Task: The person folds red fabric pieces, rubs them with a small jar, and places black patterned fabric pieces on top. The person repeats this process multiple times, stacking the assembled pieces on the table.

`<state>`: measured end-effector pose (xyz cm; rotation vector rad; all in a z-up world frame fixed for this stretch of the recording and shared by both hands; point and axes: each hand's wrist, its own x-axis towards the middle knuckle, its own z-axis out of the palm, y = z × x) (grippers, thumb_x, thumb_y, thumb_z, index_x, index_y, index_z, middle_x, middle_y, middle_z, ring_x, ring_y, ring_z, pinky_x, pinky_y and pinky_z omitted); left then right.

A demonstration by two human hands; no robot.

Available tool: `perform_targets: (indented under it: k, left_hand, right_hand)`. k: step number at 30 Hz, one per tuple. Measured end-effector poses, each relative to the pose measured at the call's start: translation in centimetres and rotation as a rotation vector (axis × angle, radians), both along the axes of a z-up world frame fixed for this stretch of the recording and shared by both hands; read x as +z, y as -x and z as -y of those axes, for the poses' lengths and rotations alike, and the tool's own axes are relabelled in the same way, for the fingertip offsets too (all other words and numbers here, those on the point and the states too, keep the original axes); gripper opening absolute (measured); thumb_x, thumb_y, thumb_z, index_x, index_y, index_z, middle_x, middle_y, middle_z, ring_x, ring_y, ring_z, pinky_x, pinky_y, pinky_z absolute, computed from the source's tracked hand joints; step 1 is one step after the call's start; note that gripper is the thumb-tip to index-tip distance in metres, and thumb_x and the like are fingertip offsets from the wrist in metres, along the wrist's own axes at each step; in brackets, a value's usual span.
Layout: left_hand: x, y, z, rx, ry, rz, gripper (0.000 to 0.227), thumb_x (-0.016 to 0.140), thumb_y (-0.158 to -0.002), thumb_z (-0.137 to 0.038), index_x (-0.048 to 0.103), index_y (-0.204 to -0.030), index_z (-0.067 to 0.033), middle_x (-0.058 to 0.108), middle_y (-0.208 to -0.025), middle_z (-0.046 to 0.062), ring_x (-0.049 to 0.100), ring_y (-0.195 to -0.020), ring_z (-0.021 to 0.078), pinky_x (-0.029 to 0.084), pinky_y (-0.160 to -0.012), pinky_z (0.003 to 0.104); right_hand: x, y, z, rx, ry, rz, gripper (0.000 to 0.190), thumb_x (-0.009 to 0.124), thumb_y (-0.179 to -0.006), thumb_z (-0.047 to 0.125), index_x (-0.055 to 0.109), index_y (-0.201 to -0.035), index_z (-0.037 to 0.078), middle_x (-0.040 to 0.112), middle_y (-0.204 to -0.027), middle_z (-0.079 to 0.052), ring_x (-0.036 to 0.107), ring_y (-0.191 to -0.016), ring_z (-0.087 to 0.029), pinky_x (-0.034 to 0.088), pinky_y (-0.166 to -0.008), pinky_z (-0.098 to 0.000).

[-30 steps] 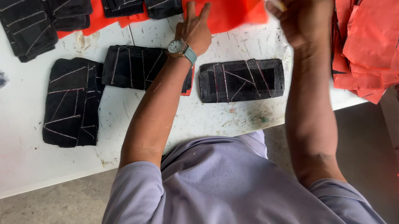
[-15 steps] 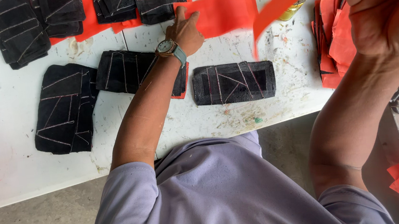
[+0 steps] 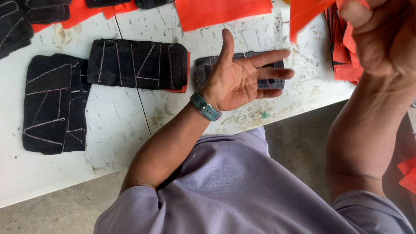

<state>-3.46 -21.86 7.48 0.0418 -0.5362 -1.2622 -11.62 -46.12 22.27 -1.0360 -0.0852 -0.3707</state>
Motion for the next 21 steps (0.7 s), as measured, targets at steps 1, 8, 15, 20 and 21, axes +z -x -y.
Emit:
perform_targets:
  k: [1,8,15,20,21]
  left_hand:
    - [0.2,-0.1,0.2,0.063,-0.058,-0.011,0.101,0.037,-0.09,-0.083,0.051,-0.152,-0.0035,0.065,-0.137,0.021,0.064,-0.125,0.0254,0.052,-0.109,0.044]
    - [-1.8,1.0,1.3,0.301,-0.392,-0.117,0.082,0.063,-0.098,-0.061,0.046,-0.151,-0.0015,0.058,-0.14,0.021,0.058,-0.13,0.0257,0.048,-0.112,0.054]
    - [-2.6,3.0,4.2,0.094,-0.129,-0.141,0.051,0.074,-0.092,-0.036,0.058,-0.135,-0.013,0.064,-0.137,0.006,0.065,-0.121,0.0192,0.055,-0.105,0.053]
    - [-3.8,-2.0,-0.4,0.552,-0.373,0.208,0.023,0.079,-0.103,-0.017,0.069,-0.12,-0.0049,0.071,-0.115,0.01,0.071,-0.105,0.0202,0.063,-0.087,0.043]
    - [-3.7,-2.7,-1.3,0.65,-0.47,0.317,0.022,0.079,-0.1,-0.017,0.071,-0.117,-0.0046,0.073,-0.113,0.011,0.072,-0.103,0.0207,0.065,-0.085,0.042]
  right_hand:
    - [0.1,0.3,0.0,0.008,0.003,0.004,0.012,0.051,-0.112,0.006,0.05,-0.103,-0.001,0.064,-0.094,-0.018,0.068,-0.082,-0.025,0.06,-0.077,-0.047]
    - [-0.4,2.0,0.2,0.019,-0.023,0.029,0.012,0.052,-0.111,0.003,0.048,-0.101,-0.002,0.064,-0.093,-0.02,0.069,-0.079,-0.027,0.061,-0.075,-0.0483]
    - [0.0,1.7,0.7,-0.06,-0.021,0.052,0.007,0.052,-0.109,-0.005,0.046,-0.105,-0.005,0.065,-0.093,-0.024,0.071,-0.08,-0.033,0.062,-0.078,-0.051]
    - [-1.3,2.3,1.6,-0.067,0.129,-0.016,0.032,0.057,-0.105,-0.02,0.049,-0.125,0.004,0.071,-0.103,-0.022,0.074,-0.083,-0.029,0.066,-0.075,-0.0438]
    - [-2.1,2.1,1.7,-0.037,0.16,-0.042,0.036,0.057,-0.103,-0.018,0.049,-0.129,0.006,0.072,-0.103,-0.02,0.075,-0.083,-0.027,0.067,-0.076,-0.0426]
